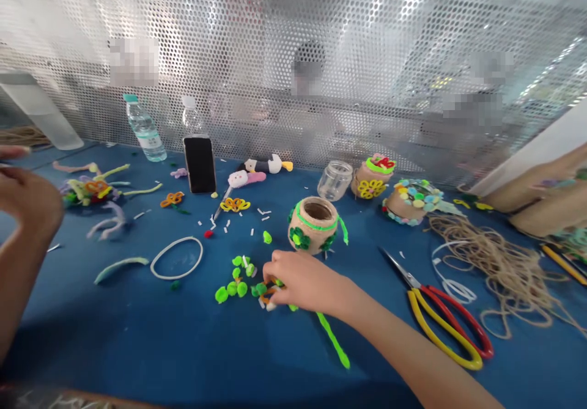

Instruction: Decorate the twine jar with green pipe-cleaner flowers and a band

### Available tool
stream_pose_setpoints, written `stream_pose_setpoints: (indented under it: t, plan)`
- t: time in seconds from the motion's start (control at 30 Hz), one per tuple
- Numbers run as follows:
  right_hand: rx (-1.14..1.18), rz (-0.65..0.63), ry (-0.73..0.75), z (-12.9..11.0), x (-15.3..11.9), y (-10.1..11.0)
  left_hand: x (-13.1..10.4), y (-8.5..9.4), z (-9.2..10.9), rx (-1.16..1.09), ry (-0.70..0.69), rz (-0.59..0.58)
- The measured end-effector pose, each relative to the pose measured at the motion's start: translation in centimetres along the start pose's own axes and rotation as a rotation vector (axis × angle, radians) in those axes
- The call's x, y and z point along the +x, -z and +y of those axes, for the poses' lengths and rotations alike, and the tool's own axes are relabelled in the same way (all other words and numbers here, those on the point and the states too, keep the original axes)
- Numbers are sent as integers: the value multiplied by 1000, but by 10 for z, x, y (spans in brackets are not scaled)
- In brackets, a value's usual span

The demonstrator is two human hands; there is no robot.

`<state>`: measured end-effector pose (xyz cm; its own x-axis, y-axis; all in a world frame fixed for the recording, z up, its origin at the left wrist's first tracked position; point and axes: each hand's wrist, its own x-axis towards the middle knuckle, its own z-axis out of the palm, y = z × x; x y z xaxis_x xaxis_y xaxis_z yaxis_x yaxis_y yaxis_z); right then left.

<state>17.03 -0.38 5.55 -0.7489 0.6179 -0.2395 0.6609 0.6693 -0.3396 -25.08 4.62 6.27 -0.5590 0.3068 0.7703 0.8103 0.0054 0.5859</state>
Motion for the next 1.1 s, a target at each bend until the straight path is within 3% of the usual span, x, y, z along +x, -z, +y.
stream_pose_setpoints:
  t: [0.03,0.1,0.2,0.27,0.3,0.37,0.43,0.5,0.57,0.67,0.87,0.93,1.03,1.1]
  plan:
    - [-14,-19,22,0,0,0,1,-4,-3,58,-12,71]
    - [-68,-43,50,-2,0,-3,-6,-9,2,64,-121,100]
    - [-142,-37,52,-5,1,-6,-44,-12,33,-50,-378,-147]
    - [-83,-11,57,-4,0,-3,-82,-7,64,-136,-509,-388]
    - [-14,12,64,-3,-1,1,-102,-3,80,-264,-608,-609]
    - [171,69,55,1,-5,10,-136,7,111,-344,-696,-852]
    - [390,125,23,5,-7,19,-161,16,136,-478,-602,-1189]
    - [601,154,-9,9,-9,24,-174,19,154,-584,-467,-1385]
    - [738,148,-16,10,-9,26,-180,17,165,-685,-333,-1425]
    - [782,127,-15,13,-9,26,-179,7,173,-745,-142,-1366]
    - [873,82,-53,22,-13,31,-171,-5,165,-795,172,-1314]
    - [907,101,-70,25,-15,35,-169,-6,159,-718,102,-1390]
    - [896,137,-112,26,-19,42,-167,-7,152,-597,-162,-1581]
    - [849,128,-125,25,-21,46,-164,-8,150,-570,-254,-1607]
